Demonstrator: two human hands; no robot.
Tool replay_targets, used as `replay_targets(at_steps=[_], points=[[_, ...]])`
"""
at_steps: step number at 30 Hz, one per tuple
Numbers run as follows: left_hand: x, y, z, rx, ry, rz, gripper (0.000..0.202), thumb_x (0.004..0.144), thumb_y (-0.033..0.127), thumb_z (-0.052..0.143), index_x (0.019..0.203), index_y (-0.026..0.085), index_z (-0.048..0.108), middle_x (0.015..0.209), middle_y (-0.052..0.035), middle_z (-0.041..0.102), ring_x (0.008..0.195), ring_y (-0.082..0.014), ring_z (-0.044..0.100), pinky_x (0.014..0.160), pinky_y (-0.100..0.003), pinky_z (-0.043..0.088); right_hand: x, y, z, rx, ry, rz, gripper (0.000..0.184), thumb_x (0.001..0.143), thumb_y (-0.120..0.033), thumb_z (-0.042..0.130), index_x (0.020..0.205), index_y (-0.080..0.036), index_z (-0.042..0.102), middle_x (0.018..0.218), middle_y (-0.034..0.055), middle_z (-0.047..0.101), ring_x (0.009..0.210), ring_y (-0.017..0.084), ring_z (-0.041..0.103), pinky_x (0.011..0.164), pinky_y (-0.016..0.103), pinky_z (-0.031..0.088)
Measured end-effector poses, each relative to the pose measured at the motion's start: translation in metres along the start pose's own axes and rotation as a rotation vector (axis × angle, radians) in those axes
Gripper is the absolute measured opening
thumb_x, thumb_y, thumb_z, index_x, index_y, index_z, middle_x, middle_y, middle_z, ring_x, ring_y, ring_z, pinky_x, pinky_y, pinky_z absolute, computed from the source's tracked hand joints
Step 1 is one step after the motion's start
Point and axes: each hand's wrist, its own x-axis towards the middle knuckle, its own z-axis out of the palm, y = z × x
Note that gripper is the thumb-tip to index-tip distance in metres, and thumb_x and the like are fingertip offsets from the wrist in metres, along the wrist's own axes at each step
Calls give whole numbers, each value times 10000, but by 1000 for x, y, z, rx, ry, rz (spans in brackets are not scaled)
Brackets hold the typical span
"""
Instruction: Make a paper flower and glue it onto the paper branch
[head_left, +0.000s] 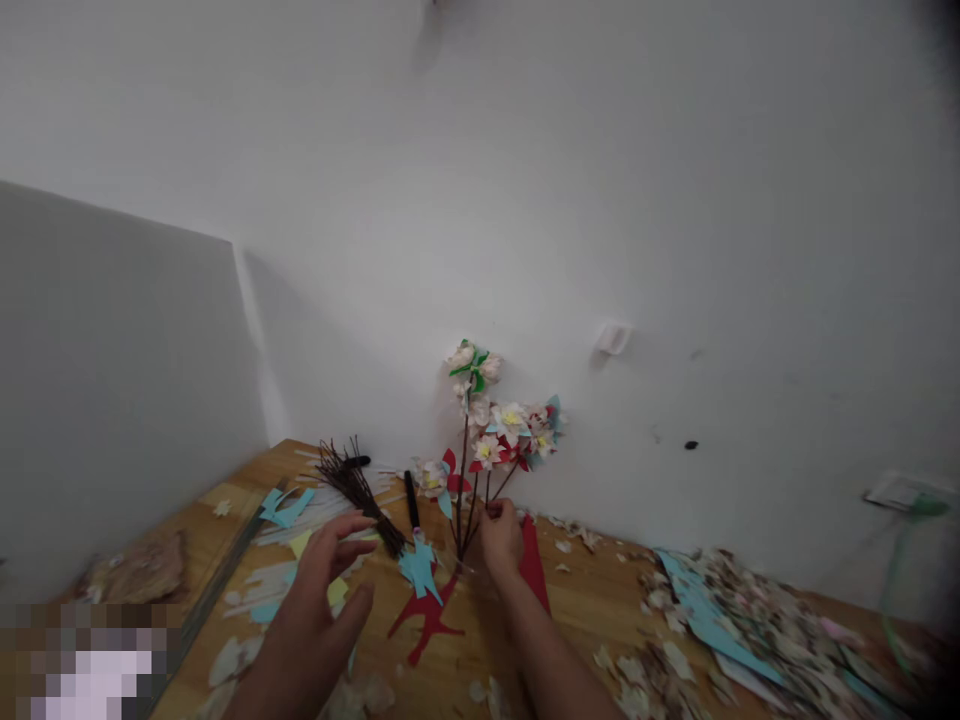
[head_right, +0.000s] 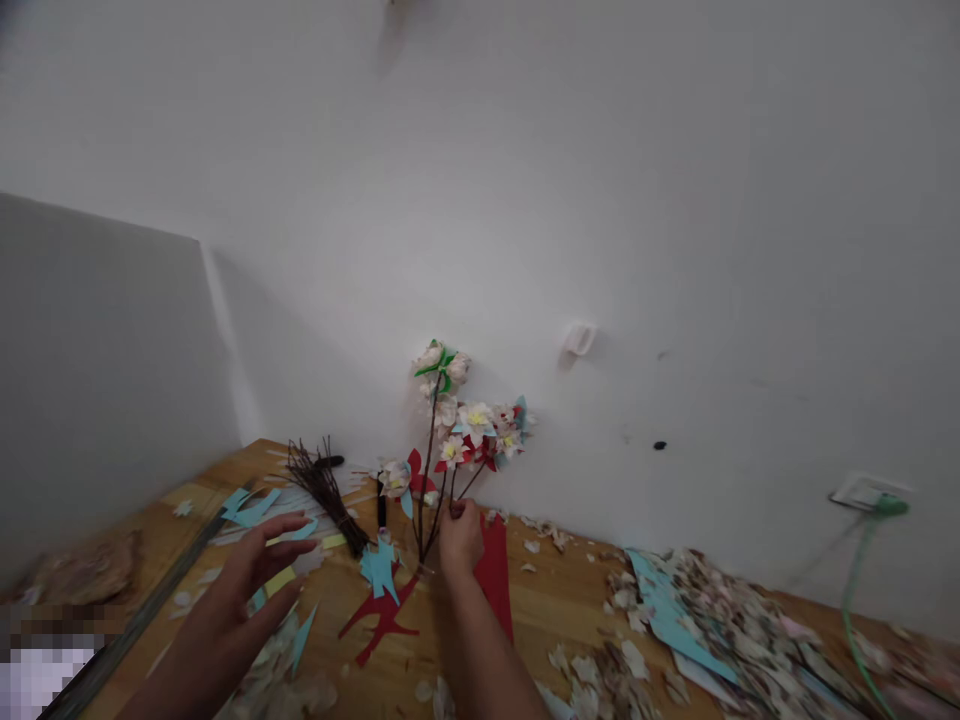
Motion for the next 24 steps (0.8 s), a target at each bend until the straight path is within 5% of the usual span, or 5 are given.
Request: replay_targets(at_steps=[14,18,24], points=[[7,-13,-1,56,-44,69,357,733,254,524,1083,233,458,1168,-90,505,1034,-232,578,963,-481,395,-11,1,-17,-14,-13,4,226,877,-299,554,1060,-167,573,1063,53,612,885,191,613,759,393,510],[3,-12,4,26,26,90,331,749,267,497,1077,230,474,1129,-77,528,1008,-222,586,954,-478,400,-20,10,-29,46,32,2,225,876,-296,556,1055,-161,572,1046,50,615,870,188,615,748,390,511],[0,-6,6,20,-54,62,352,716,238,524,1065,227,481,1071,-65,572,1002,-220,596,947,-448,404,-47,29,-56,235,121,-18,192,866,-320,565,960,-155,594,926,22,631,769,160,616,691,349,512]])
